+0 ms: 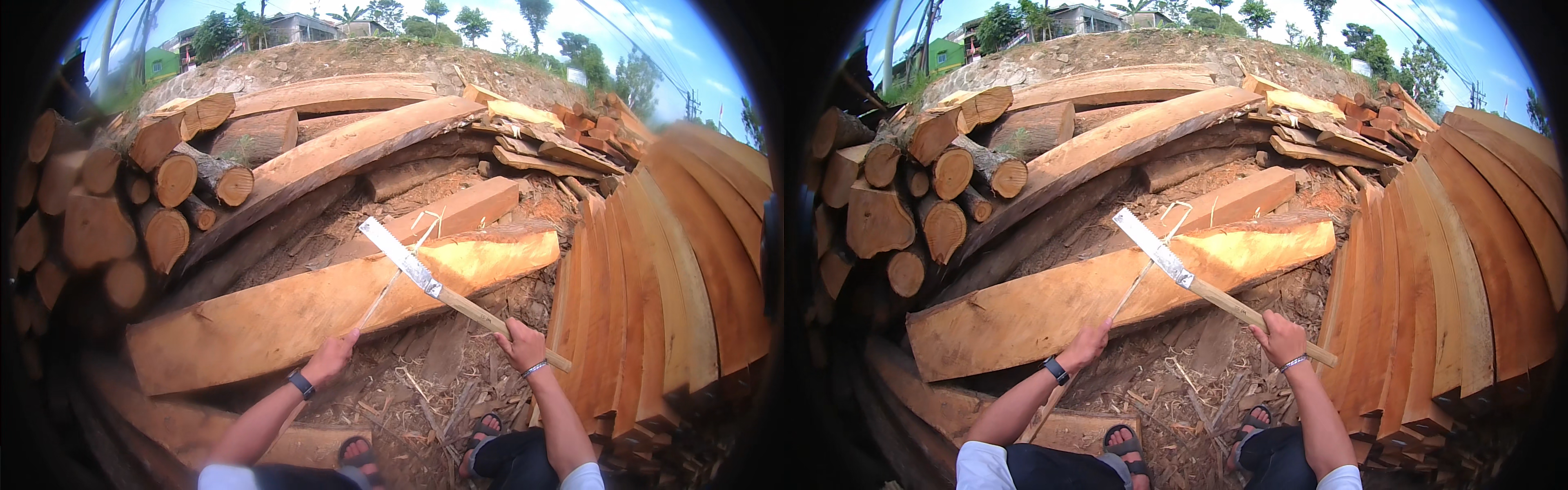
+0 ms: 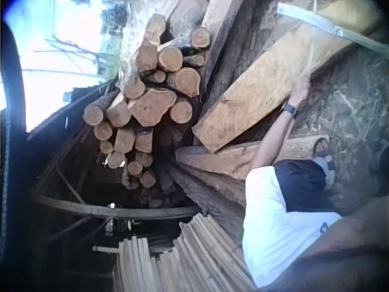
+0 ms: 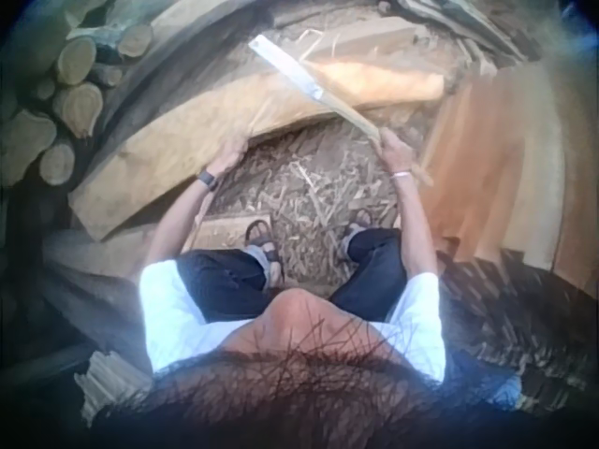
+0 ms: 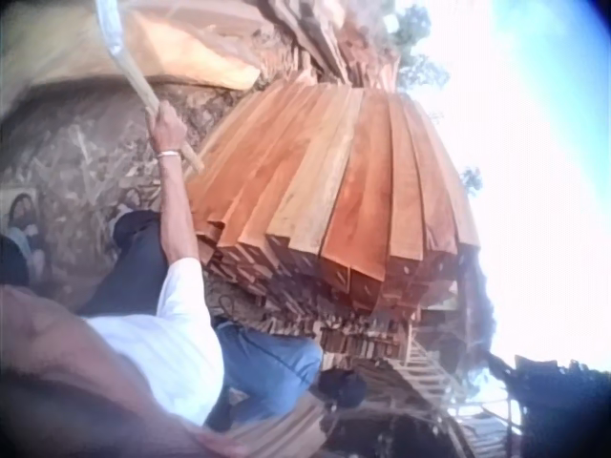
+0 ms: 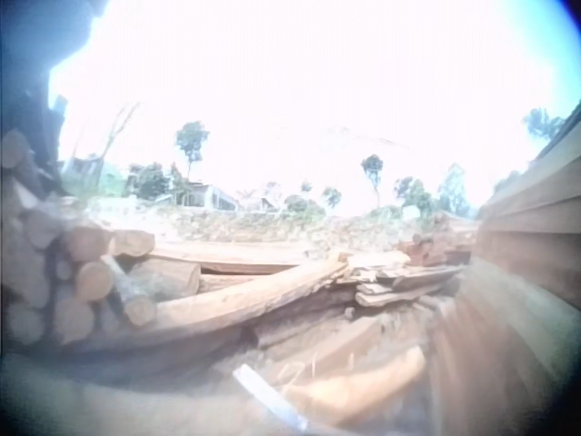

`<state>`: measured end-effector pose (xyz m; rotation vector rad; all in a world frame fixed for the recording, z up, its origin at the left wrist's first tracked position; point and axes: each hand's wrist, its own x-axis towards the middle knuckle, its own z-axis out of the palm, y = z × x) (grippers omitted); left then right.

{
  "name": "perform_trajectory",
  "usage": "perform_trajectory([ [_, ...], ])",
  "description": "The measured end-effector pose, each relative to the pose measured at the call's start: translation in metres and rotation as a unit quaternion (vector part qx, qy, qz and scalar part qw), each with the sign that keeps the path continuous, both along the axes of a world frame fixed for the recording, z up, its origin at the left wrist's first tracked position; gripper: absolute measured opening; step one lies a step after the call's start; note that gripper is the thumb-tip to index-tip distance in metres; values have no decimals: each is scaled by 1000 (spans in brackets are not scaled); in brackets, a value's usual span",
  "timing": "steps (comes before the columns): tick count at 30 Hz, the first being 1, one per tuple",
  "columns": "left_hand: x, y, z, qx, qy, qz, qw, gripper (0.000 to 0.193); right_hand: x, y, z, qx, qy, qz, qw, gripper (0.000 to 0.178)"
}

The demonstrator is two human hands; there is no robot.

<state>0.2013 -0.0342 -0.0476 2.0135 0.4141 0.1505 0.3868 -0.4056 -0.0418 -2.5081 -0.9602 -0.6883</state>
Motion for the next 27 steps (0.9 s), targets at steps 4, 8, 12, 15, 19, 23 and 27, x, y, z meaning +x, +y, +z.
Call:
perform_trajectory([
  [4,-29,17,-21,-139,109,43,983,66,-18,36,-20,-60,76,30,995,37],
  [8,-64,33,-76,-177,134,48,974,63,-30,47,-36,-124,137,70,980,39],
  [12,-71,46,-130,-225,171,33,959,65,-33,49,-52,-173,140,66,973,41],
  [15,-58,48,-160,-216,176,21,960,65,-32,51,-56,-199,122,41,972,42],
  [19,-45,44,-167,-42,177,53,982,72,-40,56,-50,-204,115,19,972,43],
  [23,-62,29,-146,53,102,119,986,66,-57,60,-45,-206,103,17,973,41],
  [27,-64,-7,-129,116,87,152,978,55,-86,41,-27,-242,97,-13,965,39],
])
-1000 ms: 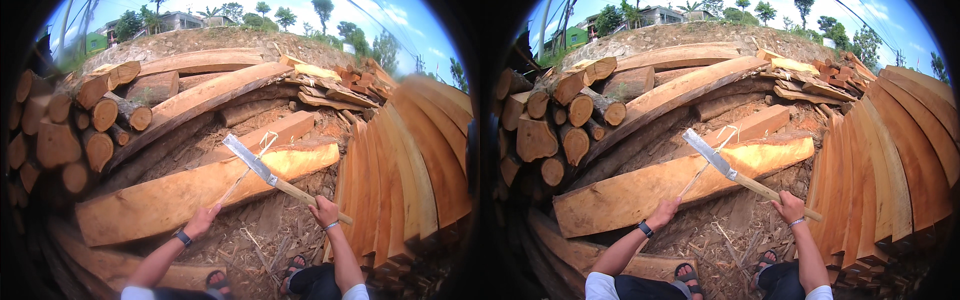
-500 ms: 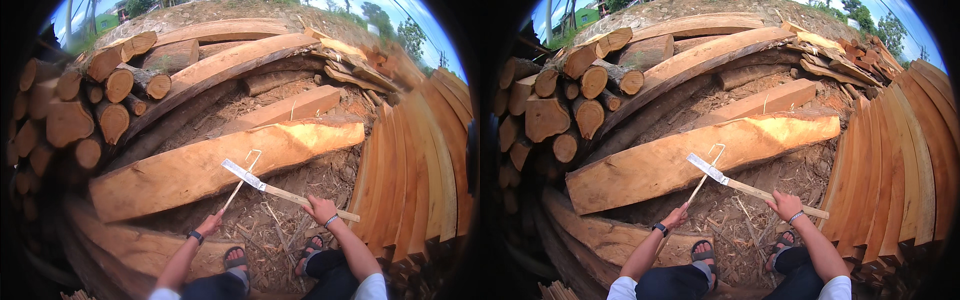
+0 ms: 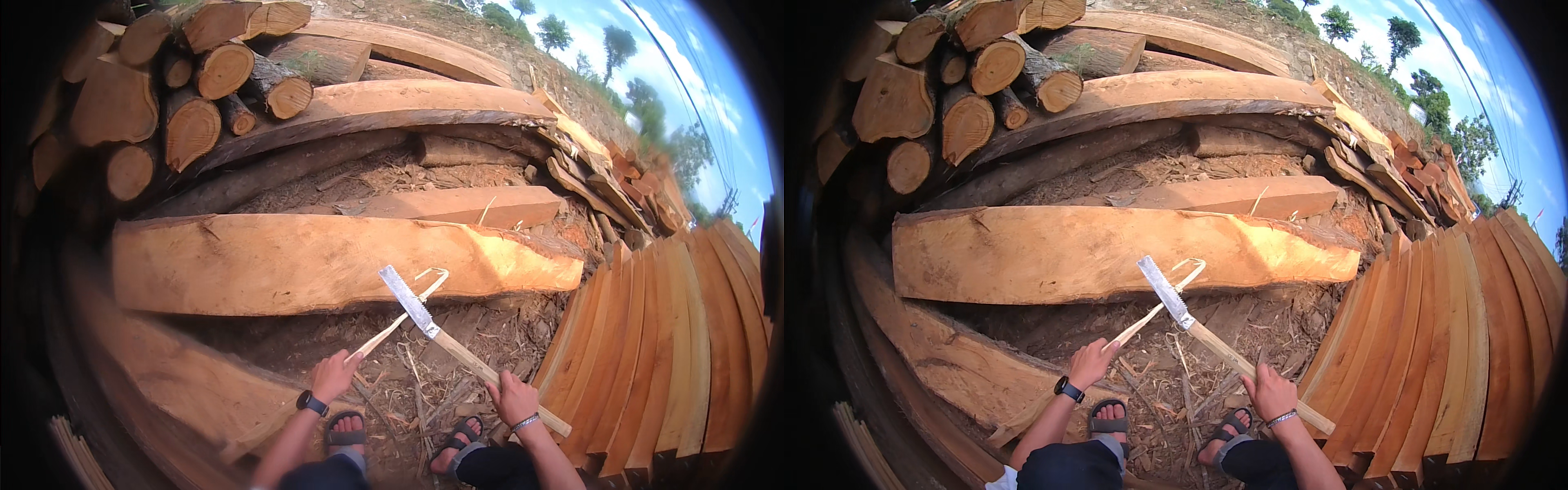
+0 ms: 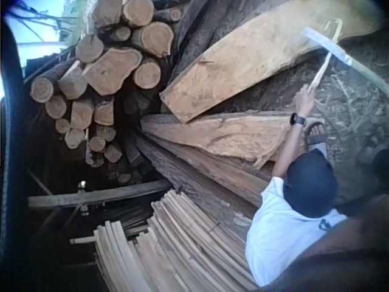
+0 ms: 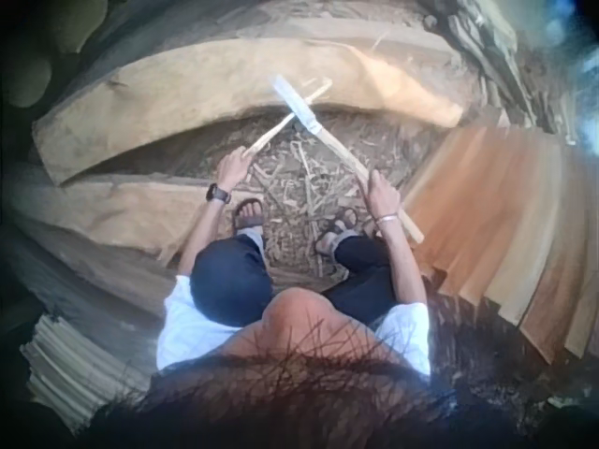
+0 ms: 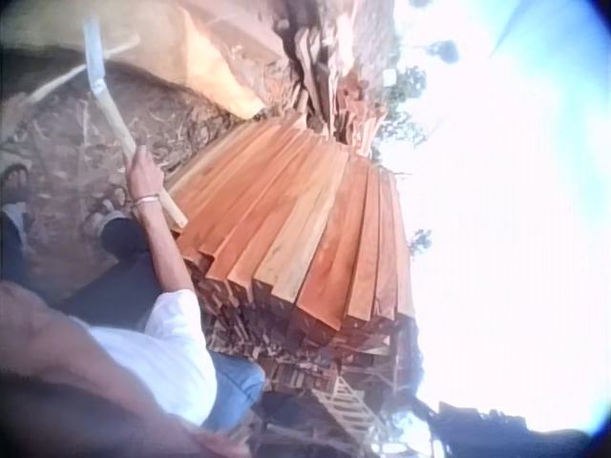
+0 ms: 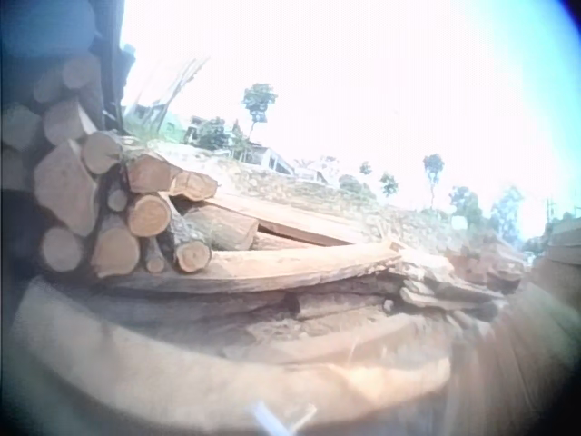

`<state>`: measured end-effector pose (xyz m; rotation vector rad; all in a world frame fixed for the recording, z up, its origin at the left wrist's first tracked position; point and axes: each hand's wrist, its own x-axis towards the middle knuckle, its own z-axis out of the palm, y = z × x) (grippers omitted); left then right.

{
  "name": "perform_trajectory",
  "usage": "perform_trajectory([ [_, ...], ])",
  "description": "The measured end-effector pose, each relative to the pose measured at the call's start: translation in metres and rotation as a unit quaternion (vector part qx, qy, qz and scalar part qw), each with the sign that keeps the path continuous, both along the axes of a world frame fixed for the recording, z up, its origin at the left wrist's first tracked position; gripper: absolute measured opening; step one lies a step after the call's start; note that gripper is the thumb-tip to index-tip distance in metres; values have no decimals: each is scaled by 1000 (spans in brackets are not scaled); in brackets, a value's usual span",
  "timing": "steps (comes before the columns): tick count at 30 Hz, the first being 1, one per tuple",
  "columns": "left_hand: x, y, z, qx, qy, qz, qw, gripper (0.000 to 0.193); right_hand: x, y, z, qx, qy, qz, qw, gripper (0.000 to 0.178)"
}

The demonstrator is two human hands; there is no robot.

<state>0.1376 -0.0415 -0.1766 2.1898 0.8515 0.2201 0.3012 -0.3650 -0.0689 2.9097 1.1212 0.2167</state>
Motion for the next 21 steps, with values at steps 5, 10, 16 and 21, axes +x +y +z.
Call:
perform_trajectory([
  [5,-15,-10,5,47,-11,59,997,55,-23,14,12,-38,36,-3,999,40],
  [10,-16,-16,-1,74,-18,91,993,60,-46,8,37,-81,55,-27,995,39],
  [16,-18,-16,3,119,1,82,989,61,-56,1,41,-83,61,-32,994,38],
  [21,-11,-34,4,146,-35,64,987,60,-49,6,26,-46,72,-36,996,37],
])
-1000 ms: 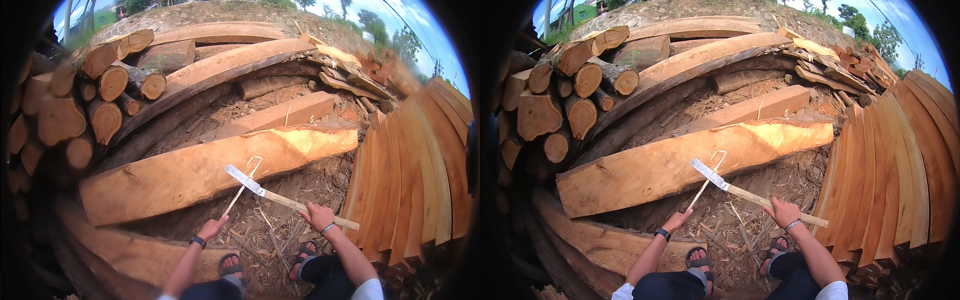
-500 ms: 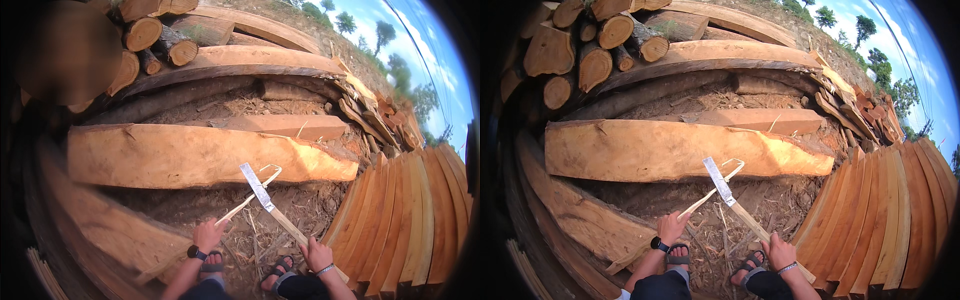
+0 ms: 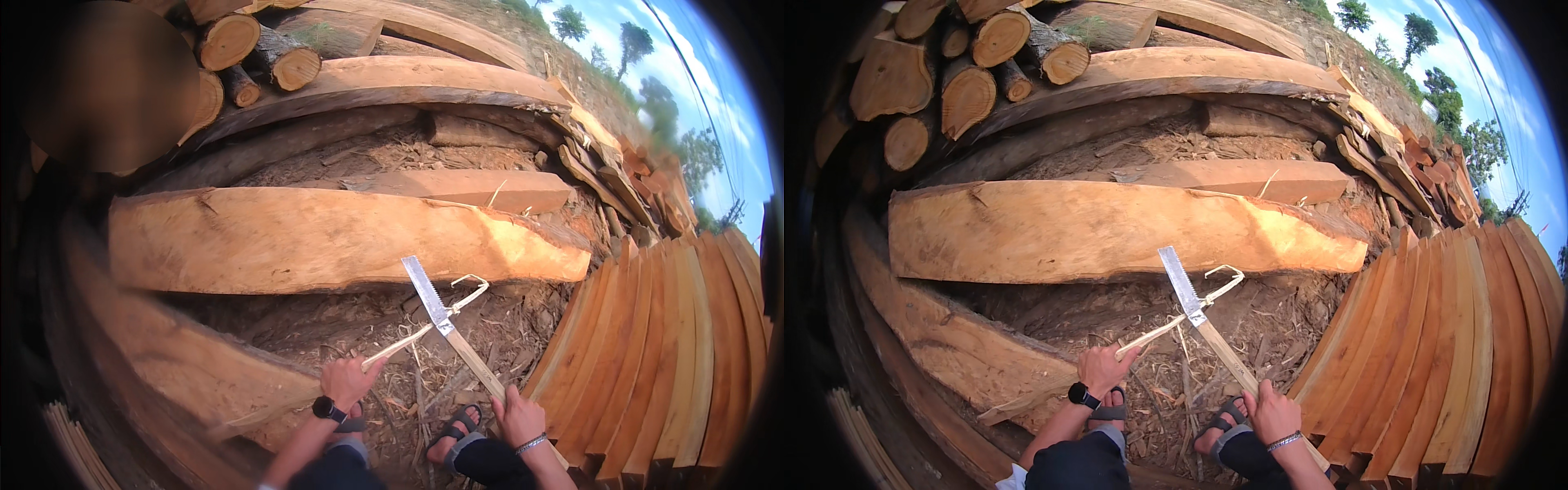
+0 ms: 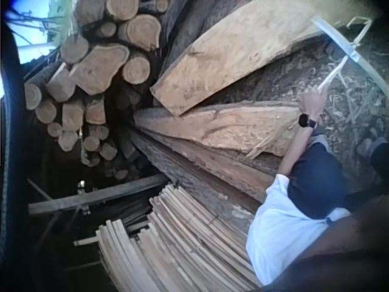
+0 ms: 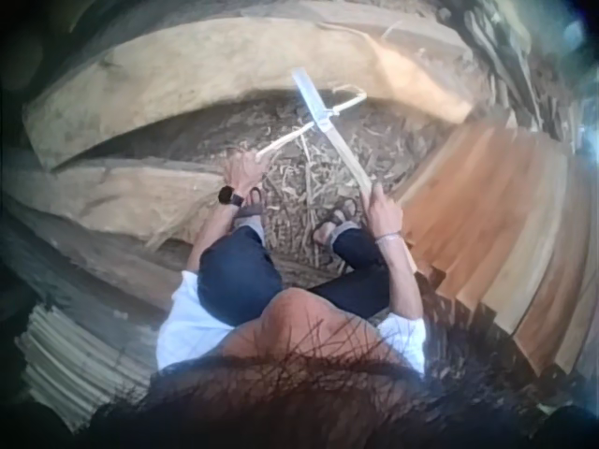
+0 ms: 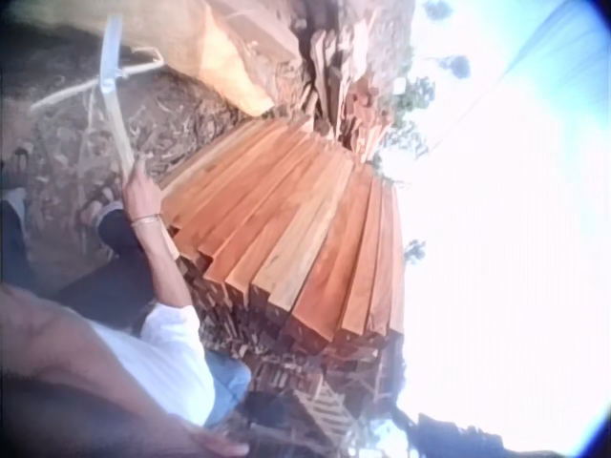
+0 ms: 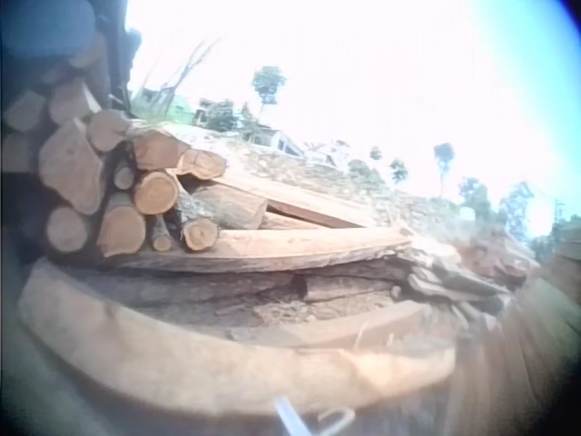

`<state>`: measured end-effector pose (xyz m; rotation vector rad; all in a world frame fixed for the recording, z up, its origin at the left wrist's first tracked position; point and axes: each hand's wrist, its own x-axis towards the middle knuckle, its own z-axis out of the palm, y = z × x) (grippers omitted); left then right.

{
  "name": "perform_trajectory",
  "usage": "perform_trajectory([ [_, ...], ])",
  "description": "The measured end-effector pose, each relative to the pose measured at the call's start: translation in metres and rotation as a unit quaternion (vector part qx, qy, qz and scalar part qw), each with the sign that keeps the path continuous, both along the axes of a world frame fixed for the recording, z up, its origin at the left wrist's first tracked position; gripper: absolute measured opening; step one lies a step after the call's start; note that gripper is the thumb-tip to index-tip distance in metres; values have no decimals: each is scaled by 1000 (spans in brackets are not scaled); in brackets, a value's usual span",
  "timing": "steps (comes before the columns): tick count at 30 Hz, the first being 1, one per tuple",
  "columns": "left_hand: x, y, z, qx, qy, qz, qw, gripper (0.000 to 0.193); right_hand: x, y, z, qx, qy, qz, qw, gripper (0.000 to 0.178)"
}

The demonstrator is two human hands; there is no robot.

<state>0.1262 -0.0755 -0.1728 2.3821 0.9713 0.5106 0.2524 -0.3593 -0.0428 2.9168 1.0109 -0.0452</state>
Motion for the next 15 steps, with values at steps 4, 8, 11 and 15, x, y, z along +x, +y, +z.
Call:
perform_trajectory([
  [4,-1,19,-2,-1,11,58,998,61,-12,-1,19,-13,22,-13,1000,35],
  [8,5,7,-1,-15,18,30,999,61,-14,-11,21,-27,-20,-8,999,36],
  [11,9,-10,1,-15,1,-2,1000,62,2,-10,17,-16,-40,-20,999,36],
  [15,6,0,14,-41,34,26,998,61,-10,-4,25,1,-13,-24,1000,35],
])
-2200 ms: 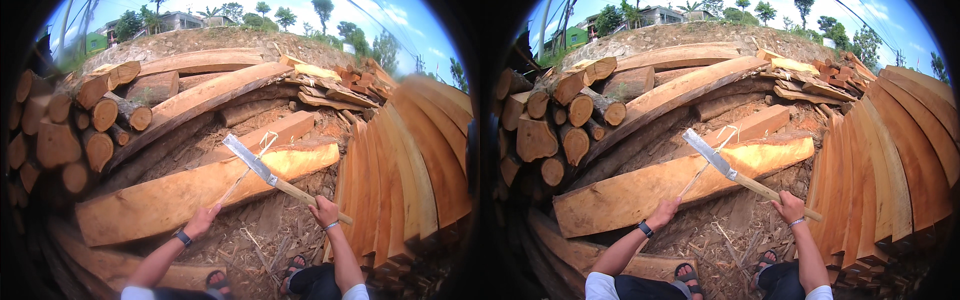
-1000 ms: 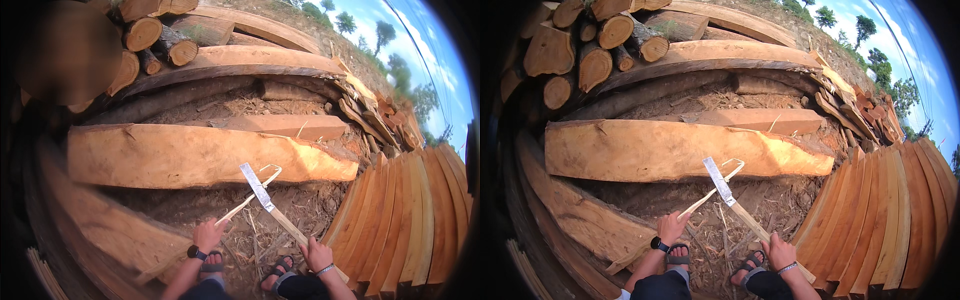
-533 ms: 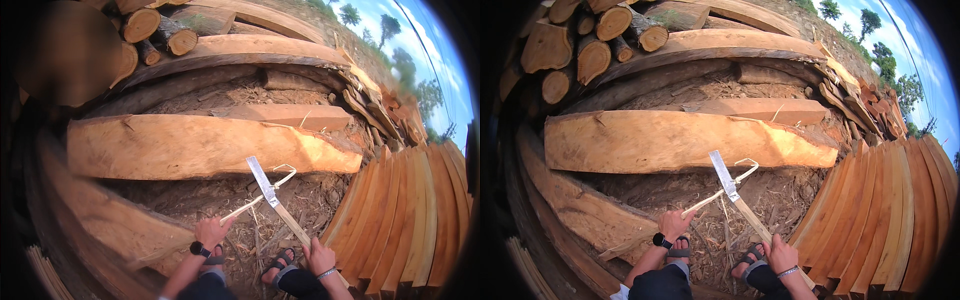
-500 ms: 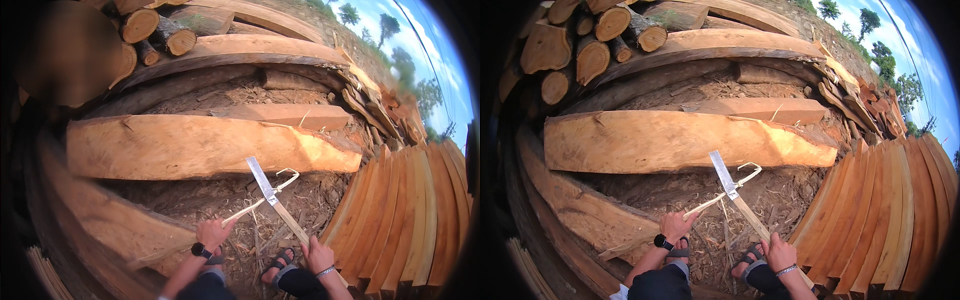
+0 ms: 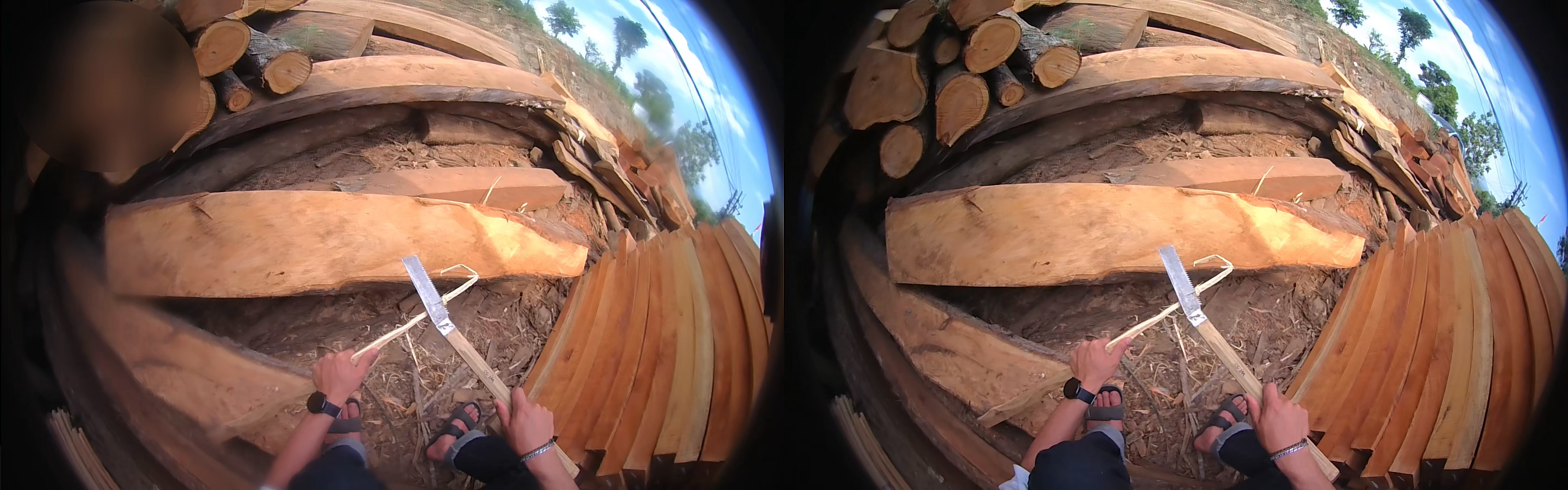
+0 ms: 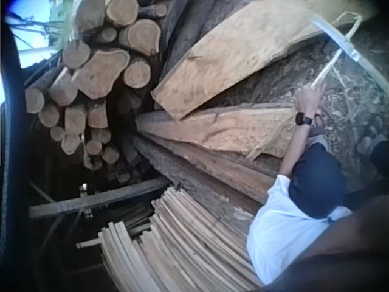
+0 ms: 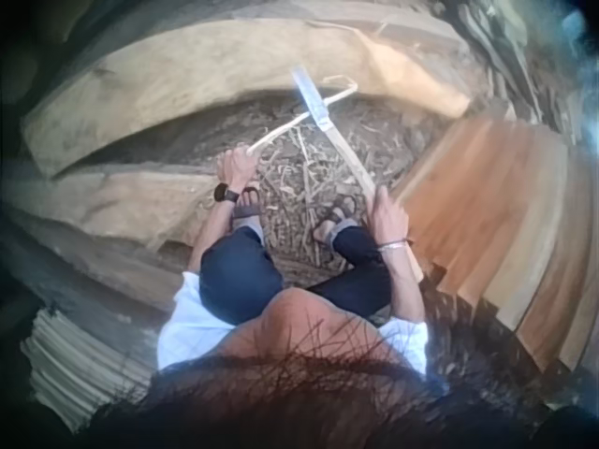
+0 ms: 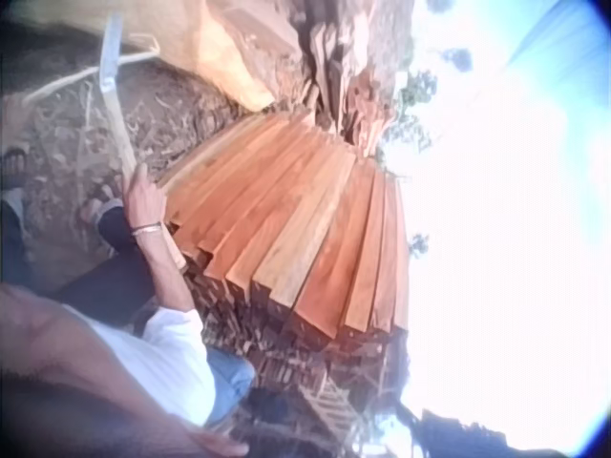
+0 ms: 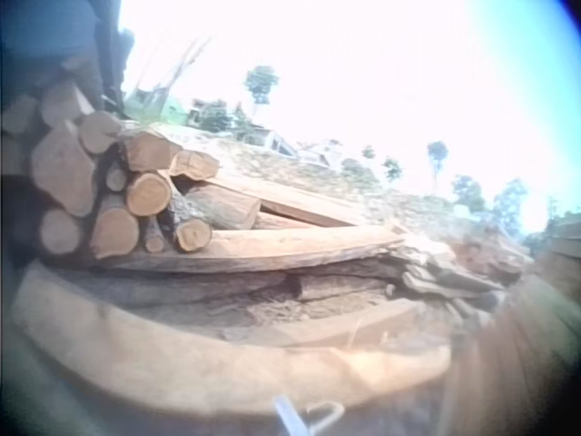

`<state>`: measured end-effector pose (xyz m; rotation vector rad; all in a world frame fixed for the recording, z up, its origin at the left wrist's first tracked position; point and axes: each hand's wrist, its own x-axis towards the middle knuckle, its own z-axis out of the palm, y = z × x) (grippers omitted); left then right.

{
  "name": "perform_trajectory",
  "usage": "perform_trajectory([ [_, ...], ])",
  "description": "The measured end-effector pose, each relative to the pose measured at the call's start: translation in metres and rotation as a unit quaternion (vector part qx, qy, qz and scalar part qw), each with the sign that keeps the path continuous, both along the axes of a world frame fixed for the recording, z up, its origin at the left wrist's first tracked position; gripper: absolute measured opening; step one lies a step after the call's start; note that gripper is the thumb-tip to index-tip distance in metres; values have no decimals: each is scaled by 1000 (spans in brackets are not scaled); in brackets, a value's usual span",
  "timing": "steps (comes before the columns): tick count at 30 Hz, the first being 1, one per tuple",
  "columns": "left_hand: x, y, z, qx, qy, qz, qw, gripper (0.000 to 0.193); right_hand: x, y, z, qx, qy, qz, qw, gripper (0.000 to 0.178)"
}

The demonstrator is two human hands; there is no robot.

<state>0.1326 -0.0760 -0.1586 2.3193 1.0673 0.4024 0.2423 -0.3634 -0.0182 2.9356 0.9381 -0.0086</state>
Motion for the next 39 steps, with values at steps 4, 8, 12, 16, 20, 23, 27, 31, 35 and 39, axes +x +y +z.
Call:
perform_trajectory([
  [4,3,-2,-10,8,-12,-14,1000,64,-1,0,-4,9,10,-10,1000,34],
  [8,3,-3,-14,13,-25,-21,999,65,8,-2,-3,-9,4,-12,1000,34],
  [12,6,-2,-10,4,0,-20,1000,63,-1,-3,0,8,16,-15,1000,35],
  [16,7,-7,-13,8,-11,-32,999,63,1,-5,-6,16,17,-16,1000,35],
  [20,5,-16,-13,12,-25,-52,998,62,7,1,-7,30,11,-19,999,34],
  [23,4,-11,-5,-11,5,-26,1000,62,1,0,-3,21,16,-14,1000,33],
  [27,5,-14,-11,-5,-2,-41,999,62,6,-4,-10,18,13,-5,1000,34],
  [31,8,-15,-20,2,-23,-50,998,62,11,-1,-16,17,13,1,1000,35],
  [35,7,17,-20,-13,-27,13,999,59,-11,-10,-4,0,36,-1,999,33],
  [39,11,-15,-17,-4,-26,-46,999,61,-7,-22,-4,19,20,-30,999,33],
])
